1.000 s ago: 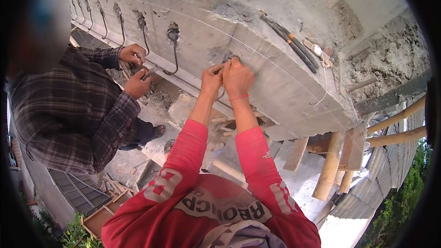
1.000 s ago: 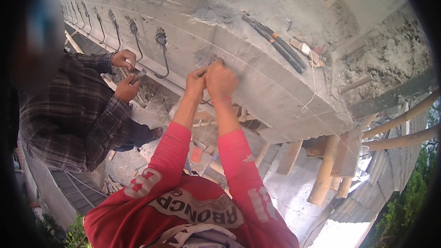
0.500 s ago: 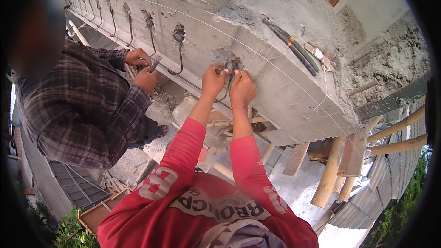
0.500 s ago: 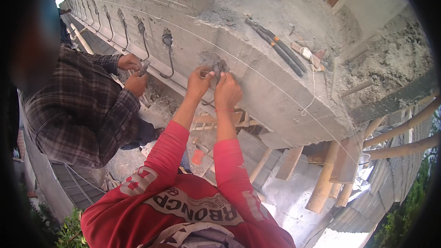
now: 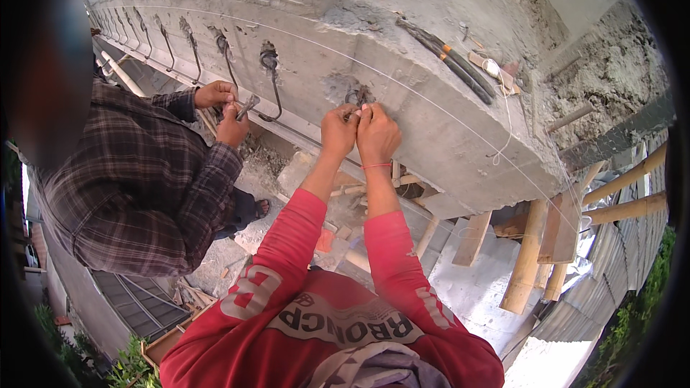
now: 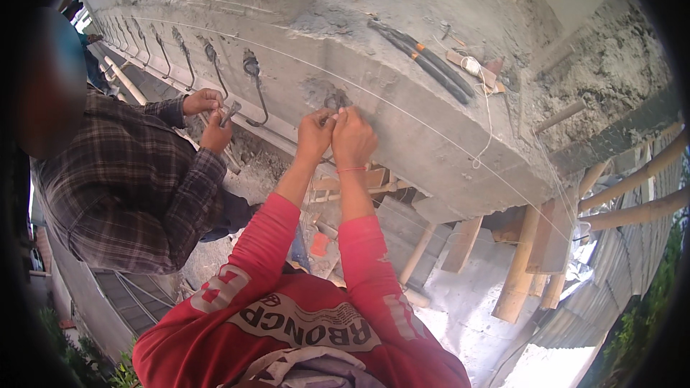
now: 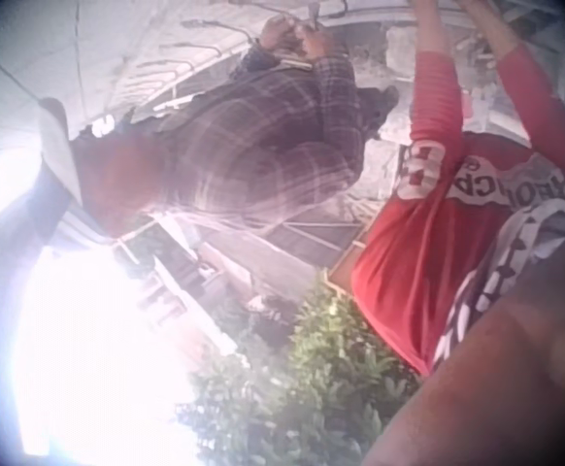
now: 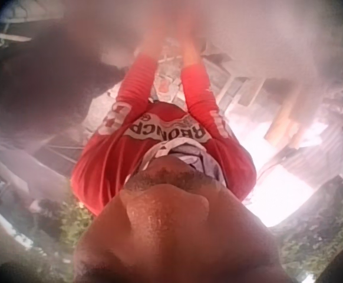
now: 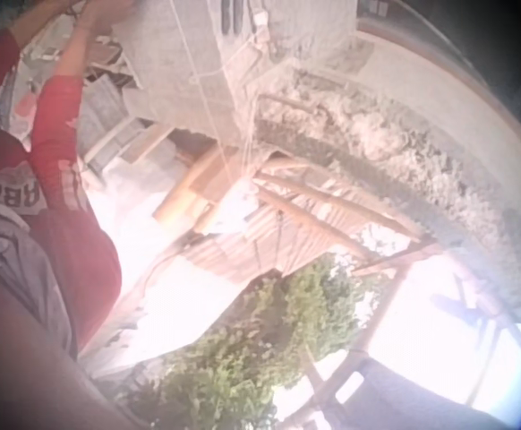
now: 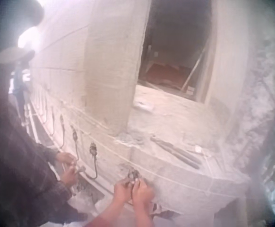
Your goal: The person works on a concrete ceiling, pulling and securing metal wires into pre-drilled holes. They use pliers to cut and adjust the wires and tie them with thin binding wire. A coworker is visible nearby working on the same structure.
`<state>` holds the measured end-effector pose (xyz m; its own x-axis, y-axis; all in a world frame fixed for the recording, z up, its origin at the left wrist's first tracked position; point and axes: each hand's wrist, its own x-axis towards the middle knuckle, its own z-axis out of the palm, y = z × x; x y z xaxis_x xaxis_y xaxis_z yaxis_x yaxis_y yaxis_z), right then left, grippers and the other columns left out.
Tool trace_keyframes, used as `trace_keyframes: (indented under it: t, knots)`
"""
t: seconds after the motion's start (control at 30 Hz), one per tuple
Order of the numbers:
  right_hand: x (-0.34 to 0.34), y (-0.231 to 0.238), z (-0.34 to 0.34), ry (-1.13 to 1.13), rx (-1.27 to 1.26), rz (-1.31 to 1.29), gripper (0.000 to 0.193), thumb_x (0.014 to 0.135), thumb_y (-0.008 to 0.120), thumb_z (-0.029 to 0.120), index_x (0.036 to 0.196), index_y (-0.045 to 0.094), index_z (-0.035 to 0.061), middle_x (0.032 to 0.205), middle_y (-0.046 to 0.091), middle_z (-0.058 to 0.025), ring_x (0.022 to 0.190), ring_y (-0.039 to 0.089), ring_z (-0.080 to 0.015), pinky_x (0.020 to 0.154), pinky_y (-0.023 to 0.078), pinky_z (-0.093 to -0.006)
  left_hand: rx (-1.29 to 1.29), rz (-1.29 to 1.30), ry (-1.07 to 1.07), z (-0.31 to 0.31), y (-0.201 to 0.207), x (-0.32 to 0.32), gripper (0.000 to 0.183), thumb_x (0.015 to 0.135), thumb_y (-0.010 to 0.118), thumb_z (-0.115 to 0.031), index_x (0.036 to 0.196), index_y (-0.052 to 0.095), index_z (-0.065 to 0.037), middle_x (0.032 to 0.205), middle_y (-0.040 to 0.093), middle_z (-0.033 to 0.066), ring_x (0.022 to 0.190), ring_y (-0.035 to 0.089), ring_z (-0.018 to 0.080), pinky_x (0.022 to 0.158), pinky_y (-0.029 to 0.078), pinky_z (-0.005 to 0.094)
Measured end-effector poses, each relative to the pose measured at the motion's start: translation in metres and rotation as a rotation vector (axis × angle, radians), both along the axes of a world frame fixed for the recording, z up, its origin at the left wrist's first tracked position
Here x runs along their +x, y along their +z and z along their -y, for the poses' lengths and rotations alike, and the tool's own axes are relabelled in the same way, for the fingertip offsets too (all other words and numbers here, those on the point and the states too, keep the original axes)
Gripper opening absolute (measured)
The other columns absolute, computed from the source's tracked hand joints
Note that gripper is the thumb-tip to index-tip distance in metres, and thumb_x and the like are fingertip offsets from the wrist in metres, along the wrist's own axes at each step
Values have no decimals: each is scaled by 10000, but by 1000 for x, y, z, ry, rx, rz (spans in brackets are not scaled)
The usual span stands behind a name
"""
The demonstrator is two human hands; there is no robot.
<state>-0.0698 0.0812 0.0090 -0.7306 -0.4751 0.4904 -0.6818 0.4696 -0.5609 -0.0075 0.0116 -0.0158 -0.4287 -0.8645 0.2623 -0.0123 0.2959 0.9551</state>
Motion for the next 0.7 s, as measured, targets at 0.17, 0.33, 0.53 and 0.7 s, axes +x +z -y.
trace_keyframes:
  t: [0.17,0.33,0.53,0.7]
  knots:
    - [-3,13,-13,45,94,187,242,1034,625,294,1018,768,100,928,778,-174,835,737,-429,721,558,-527,50,205,-33,3,10,4,217,937,745,-134,1073,807,24,878,788,163,804,740,217,754,556,356]
    - [-11,-31,-16,142,-213,496,244,1038,596,242,1088,761,70,957,775,-194,890,740,-420,789,560,-485,337,85,-133,6,14,-4,178,956,734,-94,1025,804,55,817,752,89,735,705,146,672,559,316]
    - [13,-33,-21,137,-357,614,236,1036,605,185,1212,717,74,953,774,-190,909,751,-382,806,559,-468,415,-17,-107,4,5,-6,182,954,710,-18,1094,758,88,870,773,127,708,744,176,609,610,314]
    - [4,-26,-20,149,-299,469,227,1031,639,189,1214,721,83,900,768,-168,843,753,-341,757,558,-444,356,-106,12,-1,0,-12,160,953,708,1,1089,744,75,934,780,143,749,755,181,608,618,321]
